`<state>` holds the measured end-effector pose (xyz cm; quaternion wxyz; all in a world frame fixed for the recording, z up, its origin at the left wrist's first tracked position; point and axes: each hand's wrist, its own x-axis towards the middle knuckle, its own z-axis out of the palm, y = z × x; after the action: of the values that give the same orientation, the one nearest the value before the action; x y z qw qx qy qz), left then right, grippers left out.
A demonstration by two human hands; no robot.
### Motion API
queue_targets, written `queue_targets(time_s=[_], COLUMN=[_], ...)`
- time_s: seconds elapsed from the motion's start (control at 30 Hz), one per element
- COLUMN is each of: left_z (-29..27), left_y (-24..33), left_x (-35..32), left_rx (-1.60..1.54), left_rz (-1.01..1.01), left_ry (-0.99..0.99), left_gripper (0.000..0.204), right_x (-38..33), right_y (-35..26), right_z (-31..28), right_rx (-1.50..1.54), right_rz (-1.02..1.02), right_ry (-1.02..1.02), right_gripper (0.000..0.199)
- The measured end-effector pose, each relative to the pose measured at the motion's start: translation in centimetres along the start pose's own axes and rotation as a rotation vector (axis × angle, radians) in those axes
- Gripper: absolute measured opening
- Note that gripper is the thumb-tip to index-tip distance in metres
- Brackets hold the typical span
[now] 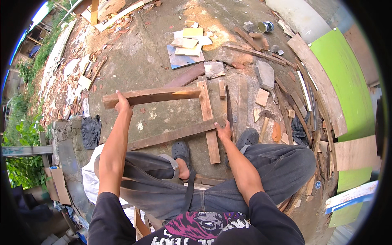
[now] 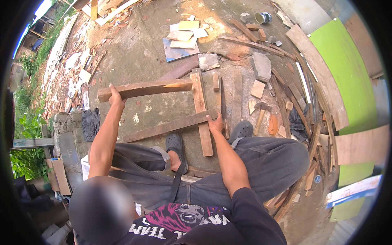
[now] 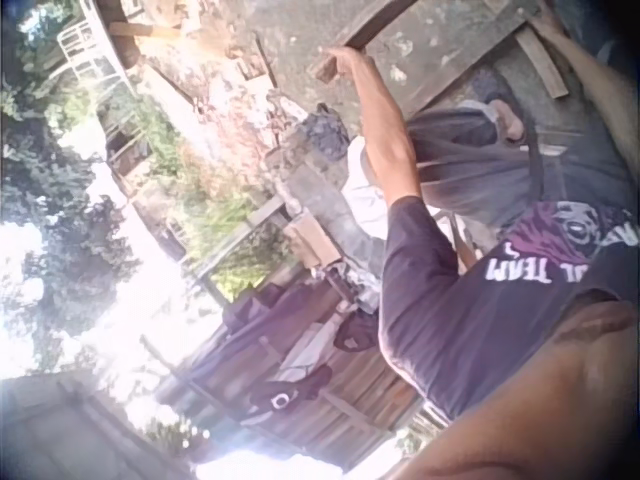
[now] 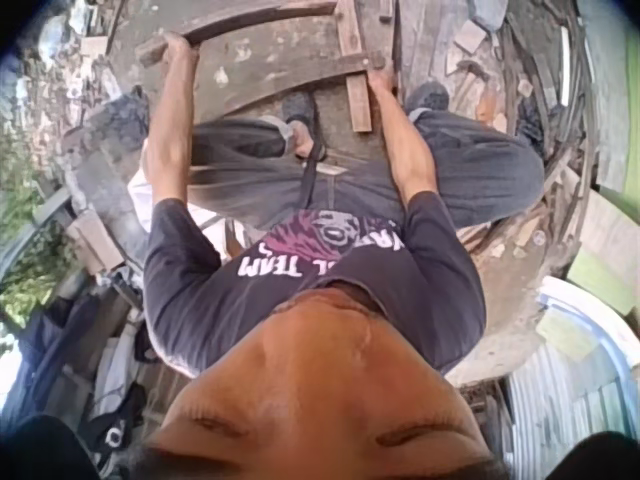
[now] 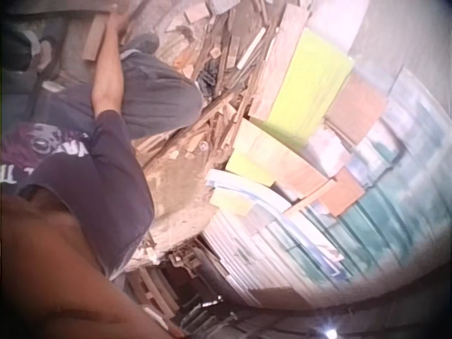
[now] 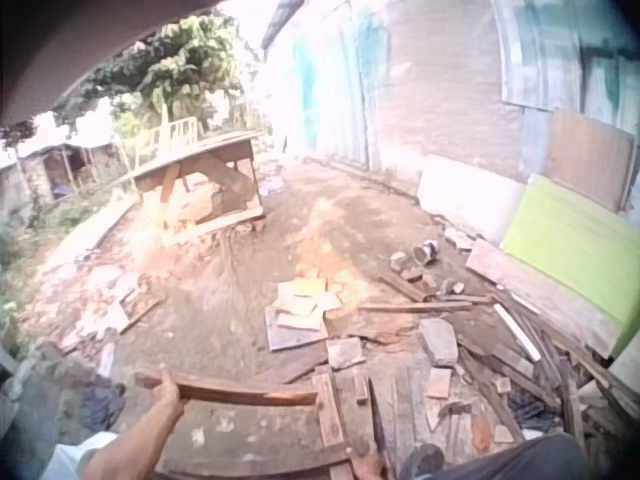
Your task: The person sits on the ground and handles various wooden planks and scraps. They pick up pieces, align them, and use a metal file to smooth or shape the edges of the wood.
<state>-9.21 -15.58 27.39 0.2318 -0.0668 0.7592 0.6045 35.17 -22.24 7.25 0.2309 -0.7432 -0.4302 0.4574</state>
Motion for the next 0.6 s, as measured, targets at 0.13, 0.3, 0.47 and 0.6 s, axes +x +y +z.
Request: queue_targets(time_s=[0.13, 0.3, 0.47, 0.6], left_z=[-3.8, -5.9, -3.6, -0.6], left_y=[-3.9, -8.1, -11.9, -14.1], left_x=[6.3, 8.8, 11.0, 8.1], left_rx=[-0.196, -0.362, 0.606, 1.403], left_rz=[-0.36, -0.474, -0.248, 0.523], left_ry=[0.222, 0.163, -0.376, -0.567], left_gripper=[0.098, 0.088, 0.082, 0.068], right_x=[-0.1, -0.2, -0.3, -1.3], right_y=[0.3, 2.7, 3.0, 2.0], right_z=[0.1, -2.8, -3.4, -2.6], right_rx=[-0.025, -0.047, -0.073, -0.057], right_rz=[-0.018, 0.085, 0.097, 0.066], right_ry=[0.001, 0.034, 0.029, 0.103], right_gripper=[0.077, 0.078, 0.076, 0.07])
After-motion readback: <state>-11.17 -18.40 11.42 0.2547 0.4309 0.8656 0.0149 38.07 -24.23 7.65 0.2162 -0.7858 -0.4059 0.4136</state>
